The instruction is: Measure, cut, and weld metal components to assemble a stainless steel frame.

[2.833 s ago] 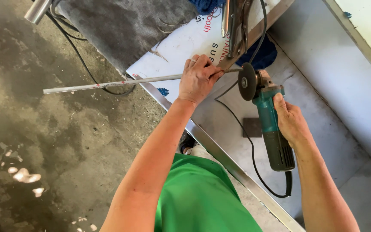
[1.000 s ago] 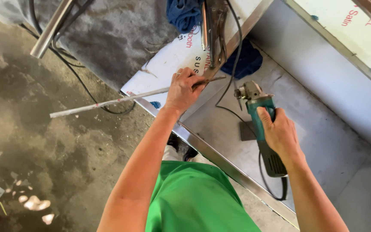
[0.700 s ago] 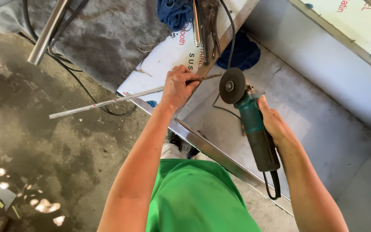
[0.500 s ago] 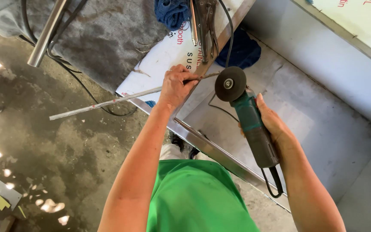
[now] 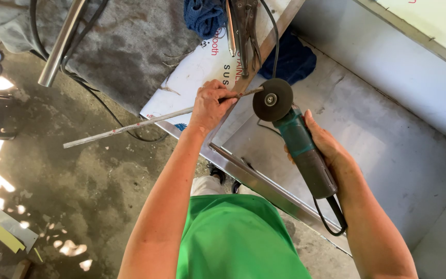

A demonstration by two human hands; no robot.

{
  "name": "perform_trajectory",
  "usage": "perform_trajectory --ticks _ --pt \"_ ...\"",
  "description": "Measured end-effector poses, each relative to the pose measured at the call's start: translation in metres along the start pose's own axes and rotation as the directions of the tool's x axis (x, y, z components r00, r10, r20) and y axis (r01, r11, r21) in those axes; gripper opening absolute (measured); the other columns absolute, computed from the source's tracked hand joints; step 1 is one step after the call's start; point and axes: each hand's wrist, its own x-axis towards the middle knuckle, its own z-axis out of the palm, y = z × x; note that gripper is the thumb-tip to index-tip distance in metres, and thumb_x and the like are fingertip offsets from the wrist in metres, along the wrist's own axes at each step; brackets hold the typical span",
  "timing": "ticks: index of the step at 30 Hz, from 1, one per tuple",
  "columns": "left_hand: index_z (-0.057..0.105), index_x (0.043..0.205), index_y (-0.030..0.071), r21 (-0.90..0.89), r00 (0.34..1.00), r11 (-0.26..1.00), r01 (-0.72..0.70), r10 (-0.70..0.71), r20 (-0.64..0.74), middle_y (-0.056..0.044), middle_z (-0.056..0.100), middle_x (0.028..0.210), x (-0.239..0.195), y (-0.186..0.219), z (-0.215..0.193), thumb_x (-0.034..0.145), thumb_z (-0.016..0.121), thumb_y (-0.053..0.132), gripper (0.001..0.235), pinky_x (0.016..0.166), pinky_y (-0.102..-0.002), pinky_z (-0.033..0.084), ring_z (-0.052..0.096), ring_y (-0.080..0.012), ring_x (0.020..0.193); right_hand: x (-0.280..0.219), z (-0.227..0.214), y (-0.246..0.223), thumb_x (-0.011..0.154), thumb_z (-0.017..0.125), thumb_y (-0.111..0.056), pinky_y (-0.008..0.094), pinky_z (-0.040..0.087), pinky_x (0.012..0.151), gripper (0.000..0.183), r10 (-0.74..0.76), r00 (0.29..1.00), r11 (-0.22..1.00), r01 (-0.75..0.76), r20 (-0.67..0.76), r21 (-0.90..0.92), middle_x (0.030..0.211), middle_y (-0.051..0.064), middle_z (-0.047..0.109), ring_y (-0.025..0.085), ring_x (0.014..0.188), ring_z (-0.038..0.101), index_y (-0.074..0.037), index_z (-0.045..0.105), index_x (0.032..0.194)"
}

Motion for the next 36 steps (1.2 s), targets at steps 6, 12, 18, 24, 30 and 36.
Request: perform_trajectory --ticks 6,12,18,24,30,36 --pt "0.082 0.097 0.011 0.028 0.997 0.997 -0.074 0.074 -0.012 -0.006 0.068 0.098 0.0 -0.011 0.004 0.082 0.081 0.015 0.016 0.091 -0.04 0.049 0.061 -0.0282 0.1 -0.009 -0.004 0.01 0.097 0.034 -0.071 0.042 0.057 0.054 0.076 0.024 1.0 1.0 -0.024 0.004 0.003 0.079 0.02 0.071 0.028 0.06 0.068 -0.002 0.061 0.113" --pt "0.081 0.096 0.009 0.067 0.99 0.988 -0.142 0.14 0.036 -0.007 0.071 0.094 0.006 -0.016 -0.001 0.09 0.076 0.016 0.01 0.086 -0.042 0.051 0.063 -0.03 0.096 -0.024 -0.007 0.01 0.098 0.034 -0.069 0.041 0.058 0.057 0.074 -0.014 0.997 1.0 0.014 -0.079 -0.005 0.078 0.019 0.07 0.028 0.06 0.068 -0.002 0.063 0.108" --pt "0.081 0.095 0.01 0.051 0.986 0.987 -0.152 0.148 0.072 -0.008 0.069 0.085 0.013 -0.007 -0.009 0.088 0.077 0.014 0.009 0.08 -0.043 0.051 0.063 -0.0308 0.09 -0.021 -0.008 0.019 0.097 0.04 -0.07 0.046 0.056 0.067 0.076 -0.31 0.897 0.829 0.092 -0.317 -0.552 0.081 0.02 0.07 0.032 0.071 0.07 0.002 0.065 0.104" --pt "0.083 0.104 0.017 0.059 0.985 0.985 -0.162 0.157 0.075 -0.006 0.068 0.078 0.011 0.004 -0.015 0.084 0.077 0.009 0.022 0.08 -0.04 0.052 0.062 -0.0285 0.086 -0.045 0.033 0.009 0.094 0.048 -0.073 0.052 0.053 0.074 0.077 -0.584 0.718 0.522 -0.025 -0.379 -0.853 0.084 0.027 0.07 0.044 0.083 0.069 0.002 0.058 0.107" --pt "0.083 0.102 0.018 0.095 0.976 0.973 -0.208 0.2 0.091 -0.005 0.068 0.076 0.014 0.0 -0.014 0.084 0.077 0.009 0.022 0.079 -0.042 0.05 0.062 -0.0282 0.084 -0.038 0.053 0.012 0.095 0.059 -0.067 0.055 0.052 0.072 0.074 -0.725 0.615 0.354 -0.052 -0.31 -0.934 0.09 0.027 0.068 0.046 0.082 0.067 0.005 0.052 0.109" --pt "0.083 0.102 0.02 0.044 0.986 0.99 -0.136 0.131 0.101 -0.004 0.068 0.076 0.016 -0.005 -0.011 0.084 0.076 0.012 0.021 0.078 -0.041 0.052 0.062 -0.027 0.084 -0.04 0.063 0.021 0.091 0.068 -0.061 0.054 0.053 0.069 0.07 -0.818 0.533 0.209 -0.073 -0.215 -0.975 0.095 0.026 0.067 0.043 0.082 0.068 0.005 0.054 0.11"
